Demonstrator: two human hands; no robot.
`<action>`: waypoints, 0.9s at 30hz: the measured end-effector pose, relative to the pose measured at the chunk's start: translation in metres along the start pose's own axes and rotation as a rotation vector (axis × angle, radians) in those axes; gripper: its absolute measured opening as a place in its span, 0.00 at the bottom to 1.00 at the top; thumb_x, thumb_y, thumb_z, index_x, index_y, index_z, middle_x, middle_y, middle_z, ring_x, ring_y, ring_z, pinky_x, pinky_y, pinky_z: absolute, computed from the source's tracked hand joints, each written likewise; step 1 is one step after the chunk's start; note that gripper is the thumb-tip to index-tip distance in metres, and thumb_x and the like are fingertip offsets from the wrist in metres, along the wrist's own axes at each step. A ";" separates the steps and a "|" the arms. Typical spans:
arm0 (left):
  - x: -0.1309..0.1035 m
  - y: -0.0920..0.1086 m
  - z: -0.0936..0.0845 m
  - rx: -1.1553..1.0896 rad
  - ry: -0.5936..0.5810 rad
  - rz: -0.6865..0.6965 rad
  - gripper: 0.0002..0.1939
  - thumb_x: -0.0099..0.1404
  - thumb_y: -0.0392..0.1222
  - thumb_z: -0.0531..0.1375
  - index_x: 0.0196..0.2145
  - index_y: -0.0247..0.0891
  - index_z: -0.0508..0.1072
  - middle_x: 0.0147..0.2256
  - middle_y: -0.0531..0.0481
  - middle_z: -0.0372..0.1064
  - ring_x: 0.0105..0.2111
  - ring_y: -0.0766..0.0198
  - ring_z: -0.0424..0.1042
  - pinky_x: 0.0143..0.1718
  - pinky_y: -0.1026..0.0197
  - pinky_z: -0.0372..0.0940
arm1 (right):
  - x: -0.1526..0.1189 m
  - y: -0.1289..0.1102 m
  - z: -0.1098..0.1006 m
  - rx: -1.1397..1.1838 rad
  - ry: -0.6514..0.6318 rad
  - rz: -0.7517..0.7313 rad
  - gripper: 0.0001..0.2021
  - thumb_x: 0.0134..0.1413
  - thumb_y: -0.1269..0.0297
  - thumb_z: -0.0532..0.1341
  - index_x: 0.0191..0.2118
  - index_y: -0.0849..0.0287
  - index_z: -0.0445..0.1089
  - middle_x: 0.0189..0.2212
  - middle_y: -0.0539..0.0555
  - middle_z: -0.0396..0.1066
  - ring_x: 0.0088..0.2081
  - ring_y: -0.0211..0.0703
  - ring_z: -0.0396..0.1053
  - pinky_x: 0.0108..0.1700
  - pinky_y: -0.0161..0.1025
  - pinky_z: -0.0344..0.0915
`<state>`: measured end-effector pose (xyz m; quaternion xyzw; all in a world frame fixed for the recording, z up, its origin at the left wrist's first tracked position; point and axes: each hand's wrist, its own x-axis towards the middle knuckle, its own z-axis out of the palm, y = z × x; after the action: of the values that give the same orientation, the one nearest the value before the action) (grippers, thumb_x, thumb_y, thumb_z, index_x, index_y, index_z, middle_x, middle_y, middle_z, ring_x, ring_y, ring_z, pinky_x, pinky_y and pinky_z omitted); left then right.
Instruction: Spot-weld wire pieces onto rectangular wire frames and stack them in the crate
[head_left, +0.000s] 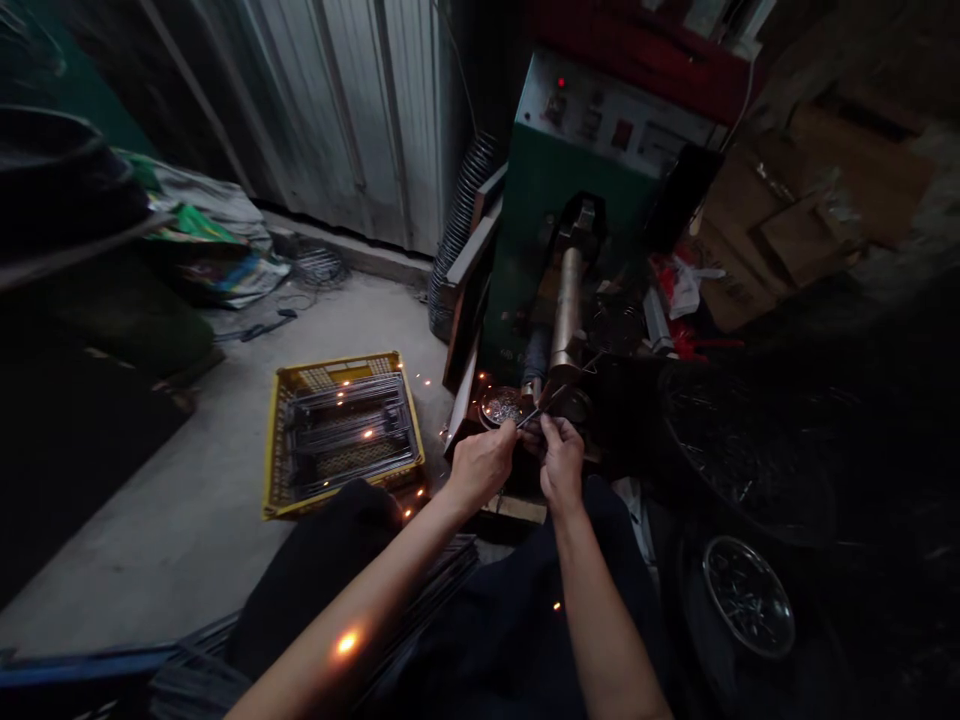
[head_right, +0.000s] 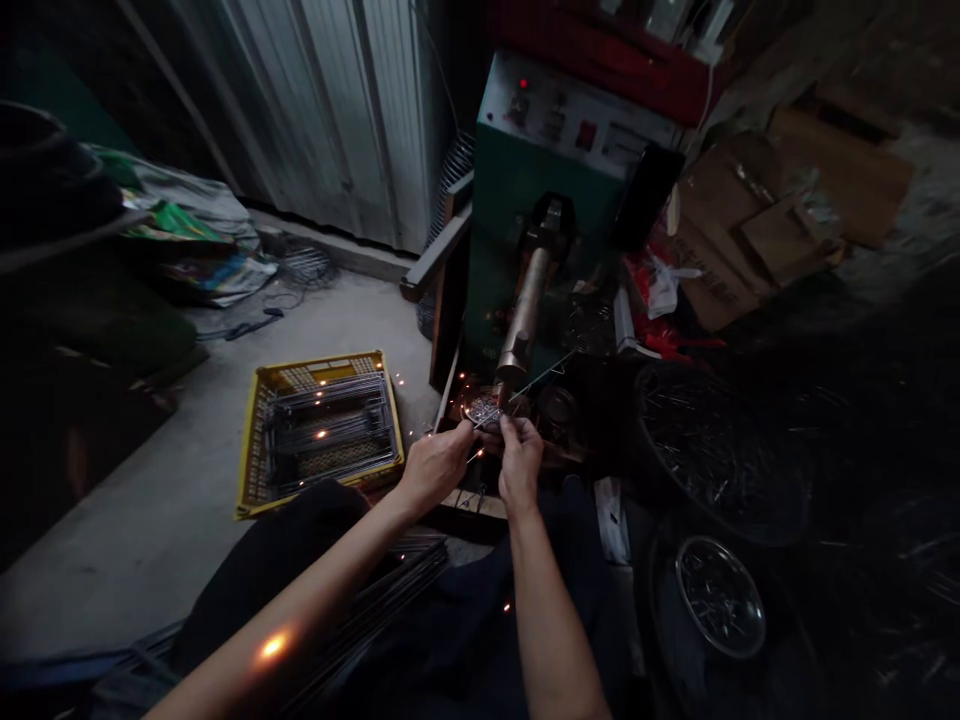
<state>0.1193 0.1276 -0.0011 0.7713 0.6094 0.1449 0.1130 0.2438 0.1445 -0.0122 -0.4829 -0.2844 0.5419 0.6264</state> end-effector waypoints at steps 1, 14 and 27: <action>0.003 0.001 0.000 -0.006 0.001 0.008 0.15 0.72 0.43 0.42 0.42 0.39 0.67 0.33 0.42 0.76 0.33 0.51 0.77 0.28 0.60 0.60 | 0.002 0.000 -0.003 -0.015 0.018 -0.011 0.16 0.45 0.54 0.69 0.30 0.60 0.66 0.23 0.49 0.75 0.22 0.37 0.72 0.24 0.31 0.69; 0.028 0.000 0.002 -0.027 0.000 0.050 0.19 0.73 0.46 0.39 0.43 0.39 0.67 0.33 0.39 0.76 0.34 0.50 0.76 0.31 0.57 0.63 | 0.018 -0.004 -0.011 -0.024 0.067 -0.042 0.18 0.44 0.52 0.69 0.31 0.60 0.66 0.24 0.49 0.75 0.20 0.34 0.70 0.21 0.29 0.64; -0.036 -0.102 0.000 -0.139 -0.063 -0.001 0.09 0.64 0.34 0.52 0.38 0.42 0.70 0.36 0.44 0.74 0.41 0.57 0.71 0.39 0.60 0.63 | -0.130 0.080 -0.083 -0.580 -0.417 0.381 0.24 0.39 0.41 0.67 0.27 0.59 0.65 0.21 0.50 0.72 0.18 0.36 0.68 0.20 0.31 0.61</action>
<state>0.0190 0.1163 -0.0401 0.7653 0.5945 0.1626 0.1853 0.2516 -0.0084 -0.0940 -0.5634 -0.4516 0.6320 0.2814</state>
